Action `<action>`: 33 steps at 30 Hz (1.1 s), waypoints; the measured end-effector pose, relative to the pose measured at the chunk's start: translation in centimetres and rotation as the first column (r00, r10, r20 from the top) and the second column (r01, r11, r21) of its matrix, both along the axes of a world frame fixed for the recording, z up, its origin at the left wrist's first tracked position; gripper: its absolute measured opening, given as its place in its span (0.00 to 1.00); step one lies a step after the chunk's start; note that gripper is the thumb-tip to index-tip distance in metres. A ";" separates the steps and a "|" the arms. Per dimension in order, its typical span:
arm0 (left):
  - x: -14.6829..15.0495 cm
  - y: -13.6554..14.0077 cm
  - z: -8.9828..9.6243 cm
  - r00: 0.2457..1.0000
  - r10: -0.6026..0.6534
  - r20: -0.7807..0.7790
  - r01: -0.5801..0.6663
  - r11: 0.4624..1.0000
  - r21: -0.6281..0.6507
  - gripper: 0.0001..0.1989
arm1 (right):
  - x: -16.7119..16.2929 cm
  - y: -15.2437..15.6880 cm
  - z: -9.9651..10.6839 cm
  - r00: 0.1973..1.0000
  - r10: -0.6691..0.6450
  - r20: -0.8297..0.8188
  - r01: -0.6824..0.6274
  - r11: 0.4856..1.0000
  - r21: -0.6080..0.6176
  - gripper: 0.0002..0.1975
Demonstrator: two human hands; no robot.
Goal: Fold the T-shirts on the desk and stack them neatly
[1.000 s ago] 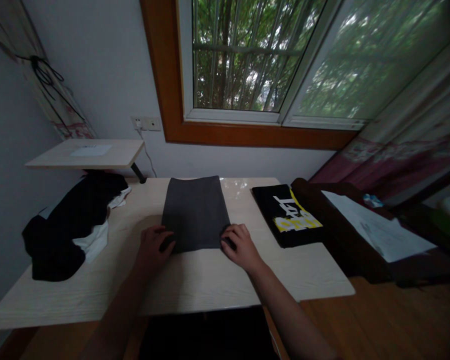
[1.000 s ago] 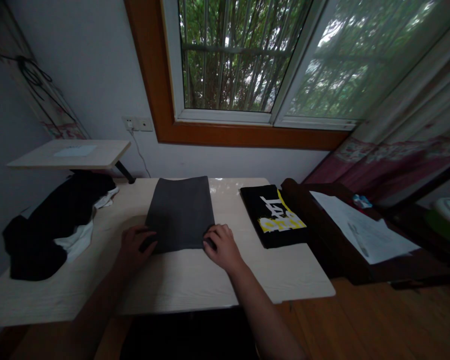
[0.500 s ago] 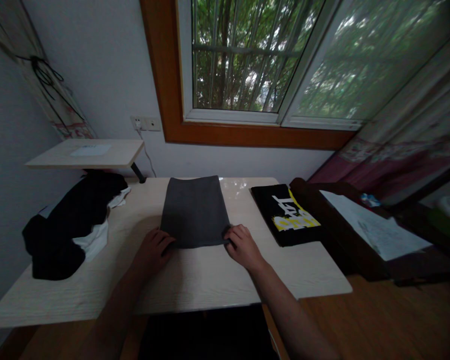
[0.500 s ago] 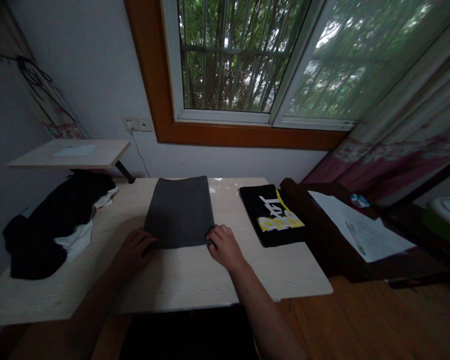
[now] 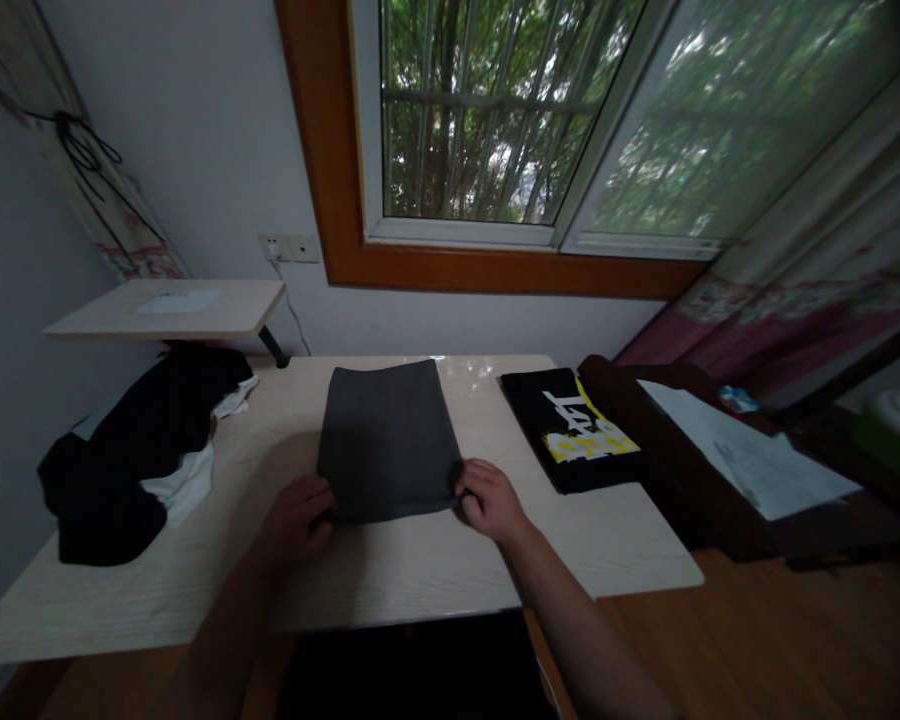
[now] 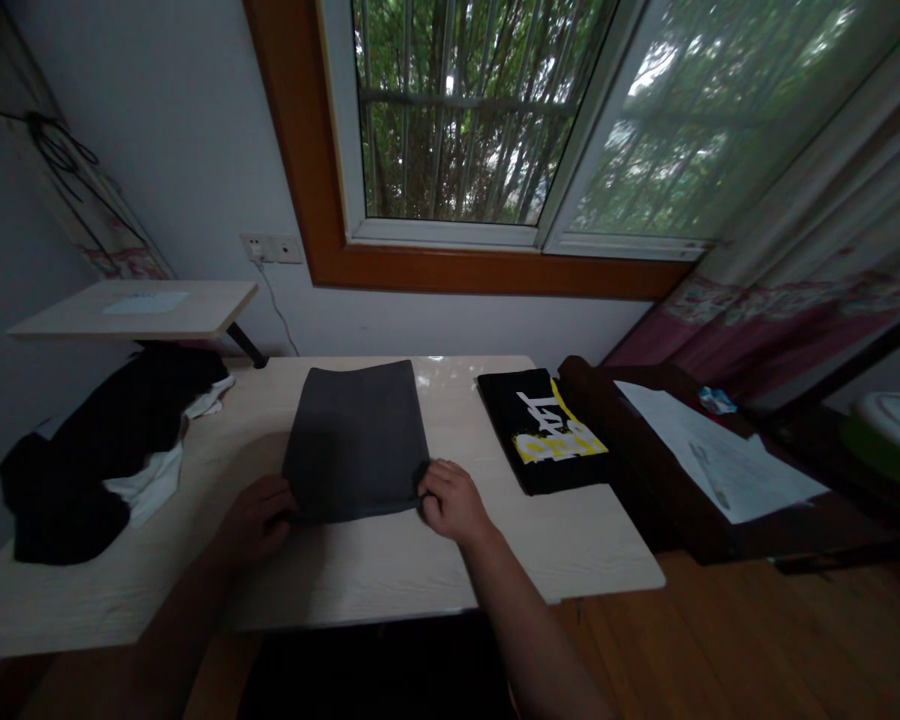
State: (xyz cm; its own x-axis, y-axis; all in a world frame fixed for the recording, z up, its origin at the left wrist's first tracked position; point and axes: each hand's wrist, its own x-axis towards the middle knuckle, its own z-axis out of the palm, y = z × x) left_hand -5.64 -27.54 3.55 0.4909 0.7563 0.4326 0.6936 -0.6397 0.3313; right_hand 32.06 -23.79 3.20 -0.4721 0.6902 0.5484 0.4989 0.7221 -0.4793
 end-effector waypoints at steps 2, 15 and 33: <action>0.0 0.0 0.1 1.000 -0.012 0.024 0.012 1.000 -0.006 0.08 | 0.0 0.1 0.0 0.999 0.028 -0.023 -0.029 0.999 -0.021 0.09; -0.5 -0.3 -0.5 0.964 0.137 0.226 -0.124 0.990 -0.071 0.12 | 0.6 0.0 -0.1 0.990 -0.056 -0.127 0.042 0.993 -0.114 0.12; 0.5 2.6 -1.6 0.915 0.382 0.126 -0.373 0.923 -0.091 0.17 | -0.5 1.7 -1.1 0.971 -0.234 0.042 0.238 0.965 -0.109 0.11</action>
State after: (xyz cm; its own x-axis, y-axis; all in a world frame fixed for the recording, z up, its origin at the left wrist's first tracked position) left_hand -5.18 -24.97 1.94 0.1019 0.9015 0.4206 0.8234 -0.3137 0.4729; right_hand 31.58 -22.05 2.15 -0.3026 0.8405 0.4494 0.6631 0.5243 -0.5342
